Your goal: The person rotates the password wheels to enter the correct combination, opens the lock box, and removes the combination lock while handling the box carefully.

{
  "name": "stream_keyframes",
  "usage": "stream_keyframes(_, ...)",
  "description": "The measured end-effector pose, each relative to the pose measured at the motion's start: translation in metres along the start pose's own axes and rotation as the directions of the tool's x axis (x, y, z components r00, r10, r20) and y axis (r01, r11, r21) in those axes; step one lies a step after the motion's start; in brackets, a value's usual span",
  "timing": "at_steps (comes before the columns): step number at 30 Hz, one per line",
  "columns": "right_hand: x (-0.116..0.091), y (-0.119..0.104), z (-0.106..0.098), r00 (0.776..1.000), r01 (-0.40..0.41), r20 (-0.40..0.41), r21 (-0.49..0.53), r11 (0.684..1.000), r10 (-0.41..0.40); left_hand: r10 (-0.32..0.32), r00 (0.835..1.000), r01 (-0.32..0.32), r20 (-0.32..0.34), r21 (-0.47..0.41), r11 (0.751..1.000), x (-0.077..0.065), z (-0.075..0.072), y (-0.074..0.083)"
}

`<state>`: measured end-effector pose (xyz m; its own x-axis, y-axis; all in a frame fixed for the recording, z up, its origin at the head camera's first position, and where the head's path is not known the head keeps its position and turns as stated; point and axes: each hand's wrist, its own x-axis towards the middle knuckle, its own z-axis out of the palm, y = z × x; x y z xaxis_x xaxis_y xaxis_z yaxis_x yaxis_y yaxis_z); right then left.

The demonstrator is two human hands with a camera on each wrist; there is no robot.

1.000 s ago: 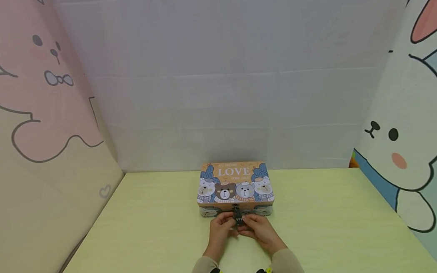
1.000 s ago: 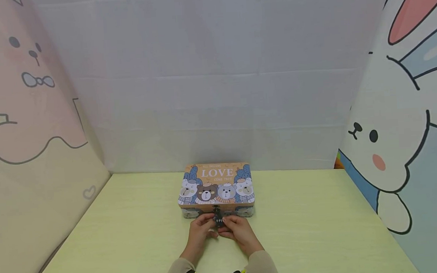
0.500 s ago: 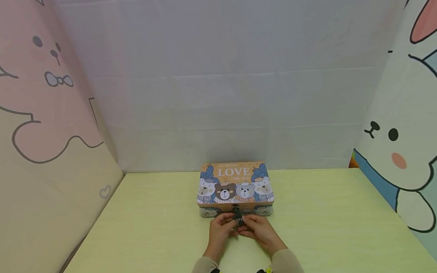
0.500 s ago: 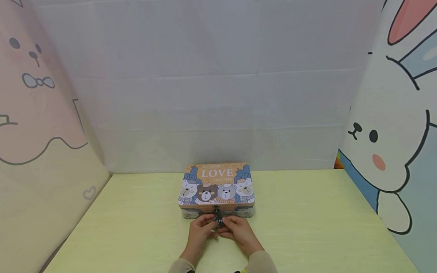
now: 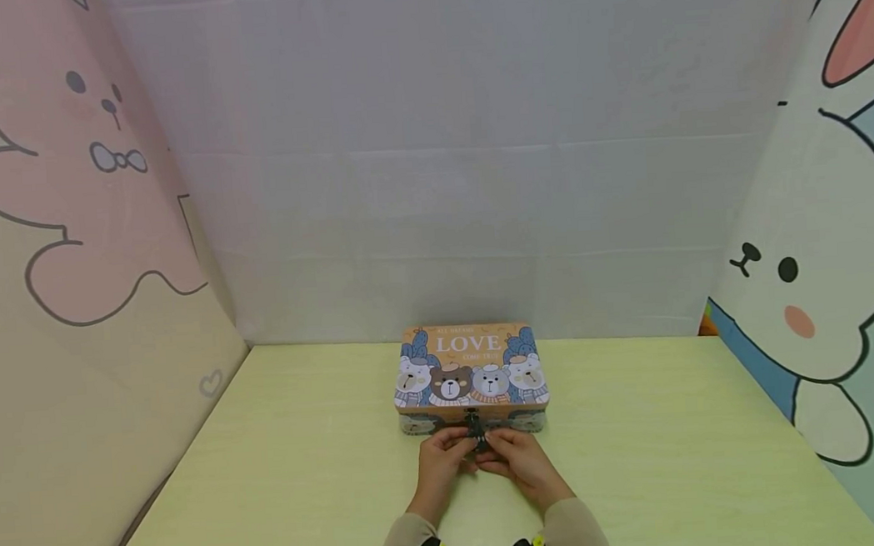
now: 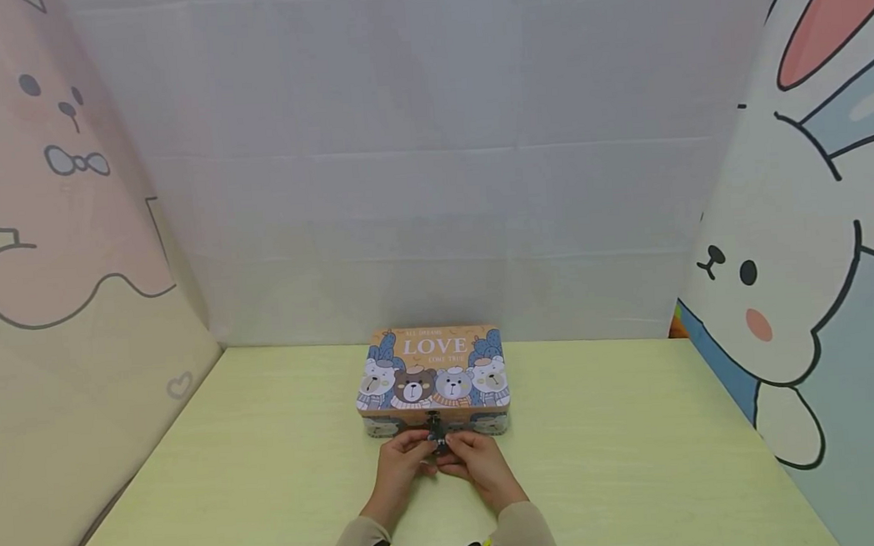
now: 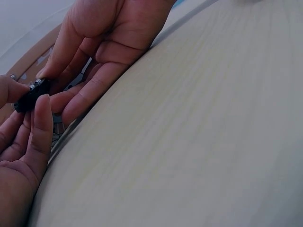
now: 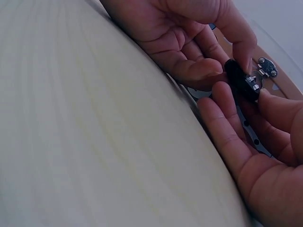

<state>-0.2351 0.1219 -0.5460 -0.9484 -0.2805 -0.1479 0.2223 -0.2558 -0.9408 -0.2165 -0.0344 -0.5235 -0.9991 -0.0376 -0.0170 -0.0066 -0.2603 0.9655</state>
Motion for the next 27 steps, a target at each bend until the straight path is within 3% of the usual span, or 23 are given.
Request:
stream_keyframes(24,0.000,0.000,-0.001,1.000,0.000,-0.001,-0.009,1.000,0.000,0.018,1.000,-0.018,-0.010,0.028,0.999,-0.004,0.002,0.004)
stream_keyframes(27,0.000,0.001,-0.001,1.000,0.006,0.000,-0.002,1.000,-0.006,0.010,1.000,-0.009,-0.018,0.012,1.000,0.004,-0.001,-0.008)
